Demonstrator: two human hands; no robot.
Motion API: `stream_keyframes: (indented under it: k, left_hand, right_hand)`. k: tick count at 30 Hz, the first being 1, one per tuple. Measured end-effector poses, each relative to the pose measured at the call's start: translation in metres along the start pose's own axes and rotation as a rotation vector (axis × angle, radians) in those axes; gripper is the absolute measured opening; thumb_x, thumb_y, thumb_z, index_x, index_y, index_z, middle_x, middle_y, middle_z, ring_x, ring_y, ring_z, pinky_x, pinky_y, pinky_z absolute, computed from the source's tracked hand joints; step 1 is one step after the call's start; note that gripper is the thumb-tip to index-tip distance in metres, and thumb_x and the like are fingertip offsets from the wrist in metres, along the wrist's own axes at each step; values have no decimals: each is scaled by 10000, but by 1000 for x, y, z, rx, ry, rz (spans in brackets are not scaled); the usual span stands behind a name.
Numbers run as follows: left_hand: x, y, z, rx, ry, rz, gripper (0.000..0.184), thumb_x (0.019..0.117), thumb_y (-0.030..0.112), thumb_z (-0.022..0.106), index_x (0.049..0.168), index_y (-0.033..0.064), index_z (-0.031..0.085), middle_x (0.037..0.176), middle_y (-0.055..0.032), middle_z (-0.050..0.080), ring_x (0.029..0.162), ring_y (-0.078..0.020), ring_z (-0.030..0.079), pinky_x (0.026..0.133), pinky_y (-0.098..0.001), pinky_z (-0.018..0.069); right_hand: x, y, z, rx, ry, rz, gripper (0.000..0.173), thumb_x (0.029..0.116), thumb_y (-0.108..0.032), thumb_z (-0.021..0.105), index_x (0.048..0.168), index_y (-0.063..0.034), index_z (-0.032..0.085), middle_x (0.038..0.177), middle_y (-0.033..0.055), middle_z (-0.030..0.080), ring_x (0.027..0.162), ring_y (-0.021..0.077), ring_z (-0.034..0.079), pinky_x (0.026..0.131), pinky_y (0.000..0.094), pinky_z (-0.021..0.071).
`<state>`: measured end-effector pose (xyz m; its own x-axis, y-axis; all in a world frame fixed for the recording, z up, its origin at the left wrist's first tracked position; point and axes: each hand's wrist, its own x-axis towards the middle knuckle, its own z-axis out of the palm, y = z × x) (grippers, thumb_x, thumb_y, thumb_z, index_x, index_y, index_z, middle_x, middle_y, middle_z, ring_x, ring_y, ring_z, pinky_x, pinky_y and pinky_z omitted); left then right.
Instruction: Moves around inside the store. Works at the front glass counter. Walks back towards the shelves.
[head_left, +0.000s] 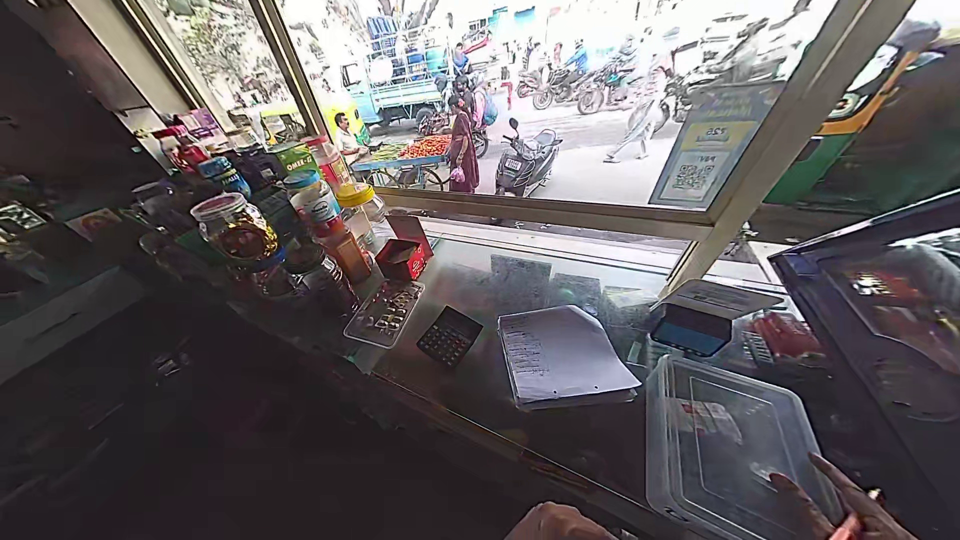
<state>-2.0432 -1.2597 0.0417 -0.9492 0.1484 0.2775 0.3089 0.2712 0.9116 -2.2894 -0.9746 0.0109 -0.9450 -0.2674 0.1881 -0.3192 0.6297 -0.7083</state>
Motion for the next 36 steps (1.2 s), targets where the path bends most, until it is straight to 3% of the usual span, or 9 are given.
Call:
stream_keyframes:
  k: [6, 10, 14, 17, 25, 29, 33, 35, 36]
  left_hand:
    - [2, -23, -31, 2, 64, 16, 240, 991, 83, 648, 1192, -34, 706, 1071, -157, 751, 996, -211, 732, 956, -398, 575]
    - [21, -59, -38, 366, 248, -47, 227, 985, 172, 648, 1178, 123, 756, 1259, -36, 714, 1228, -195, 633, 1065, -420, 499]
    - [68, -105, -52, 815, 142, -277, 425, 1036, 304, 534, 1460, 304, 571, 1627, -26, 397, 1526, -322, 301, 1223, -578, 243]
    - [91, -134, -55, 918, 9, -431, 508, 1068, 391, 436, 1573, 359, 397, 1701, -60, 220, 1565, -380, 149, 1218, -671, 85]
    - [98, -160, -76, 1016, 198, -581, 473, 1078, 482, 320, 1504, 394, 504, 1662, -27, 329, 1558, -347, 206, 1236, -639, 70]
    - [102, -156, -85, 1017, 232, -633, 499, 1064, 527, 351, 1494, 349, 531, 1666, -67, 317, 1559, -393, 167, 1217, -683, 45]
    - [116, -123, -26, 476, 542, -340, 429, 1039, 338, 527, 1386, 111, 636, 1562, -129, 468, 1489, -279, 376, 1219, -492, 310]
    - [120, -95, 16, -183, 541, -280, 567, 1080, 320, 429, 1514, -44, 404, 1579, -164, 422, 1453, -208, 418, 1198, -396, 359]
    - [120, -87, 33, -406, 529, -284, 720, 1066, 455, 424, 1570, -37, 280, 1600, -166, 395, 1455, -214, 421, 1196, -408, 376]
  right_hand:
    - [-8, -25, 21, 18, 6, -28, 684, 961, -384, 692, 1453, 58, 516, 1382, 324, 578, 1281, 397, 592, 1104, 503, 433]
    - [-10, -38, 32, -6, 16, -18, 672, 947, -366, 702, 1448, 48, 530, 1360, 336, 589, 1254, 458, 593, 1081, 587, 426]
    - [-7, -45, 38, -48, 9, -18, 645, 957, -378, 683, 1435, 34, 552, 1324, 341, 608, 1220, 500, 599, 1046, 645, 424]
    - [-7, -41, 38, -57, 29, -18, 626, 950, -376, 689, 1418, 24, 575, 1285, 343, 629, 1170, 512, 619, 1010, 663, 436]
    - [-8, -46, 36, -29, 22, 1, 562, 950, -362, 699, 1384, -12, 623, 1196, 320, 679, 993, 509, 682, 879, 678, 489]
    - [-8, -45, 38, -13, 30, -15, 548, 957, -365, 682, 1374, -14, 632, 1311, 288, 646, 1067, 492, 683, 900, 680, 496]
    - [-8, -45, 38, -19, 6, -38, 554, 971, -356, 679, 1404, -17, 611, 1352, 298, 618, 1045, 504, 689, 873, 672, 519]
    - [-8, -44, 38, 24, -26, -37, 584, 967, -354, 685, 1432, -15, 582, 1432, 294, 560, 1171, 510, 639, 953, 669, 494]
    - [-6, -43, 37, 53, -42, -44, 599, 962, -352, 687, 1443, -15, 571, 1461, 282, 539, 1239, 492, 608, 1004, 646, 481]
